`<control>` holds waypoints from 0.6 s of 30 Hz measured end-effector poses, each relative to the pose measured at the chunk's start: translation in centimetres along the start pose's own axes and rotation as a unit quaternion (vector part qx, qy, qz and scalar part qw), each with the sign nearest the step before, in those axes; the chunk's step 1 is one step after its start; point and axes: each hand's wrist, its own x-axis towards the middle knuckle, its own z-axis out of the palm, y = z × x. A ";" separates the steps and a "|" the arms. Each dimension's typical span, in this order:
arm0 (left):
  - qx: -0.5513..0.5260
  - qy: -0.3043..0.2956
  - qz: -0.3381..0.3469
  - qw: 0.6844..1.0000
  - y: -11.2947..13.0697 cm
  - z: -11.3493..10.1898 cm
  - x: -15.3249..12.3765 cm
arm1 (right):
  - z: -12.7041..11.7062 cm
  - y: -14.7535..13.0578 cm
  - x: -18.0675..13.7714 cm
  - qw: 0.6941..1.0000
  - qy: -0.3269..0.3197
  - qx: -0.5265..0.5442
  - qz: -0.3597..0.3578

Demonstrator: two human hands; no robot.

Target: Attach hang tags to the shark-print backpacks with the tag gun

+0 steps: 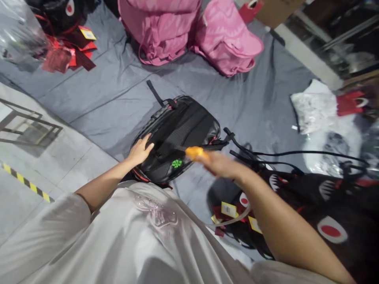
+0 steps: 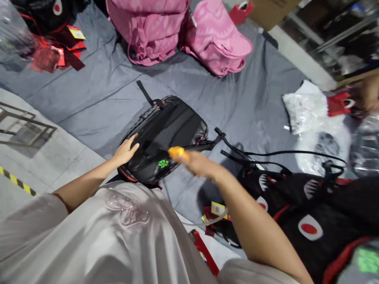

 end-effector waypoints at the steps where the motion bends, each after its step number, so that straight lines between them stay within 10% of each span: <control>1: 0.081 0.017 0.062 0.995 0.3 0.6 -0.5 | -1.0 0.9 -0.5 0.994 0.097 -0.027 0.046; 3: 0.222 0.027 0.146 0.964 0.9 2.0 -1.2 | -2.6 2.6 -1.4 0.965 0.222 -0.070 0.120; 7: 0.328 0.047 0.167 0.929 1.9 4.2 -1.4 | -2.4 4.0 -3.0 0.997 0.016 -0.016 0.077; 11: 0.343 0.082 0.235 0.906 2.8 5.7 -3.1 | -1.0 5.3 -3.7 0.979 0.119 -0.095 0.135; 18: 0.398 -0.050 0.280 0.872 2.9 11.6 -7.5 | -0.2 7.2 -4.2 0.983 0.087 -0.115 0.115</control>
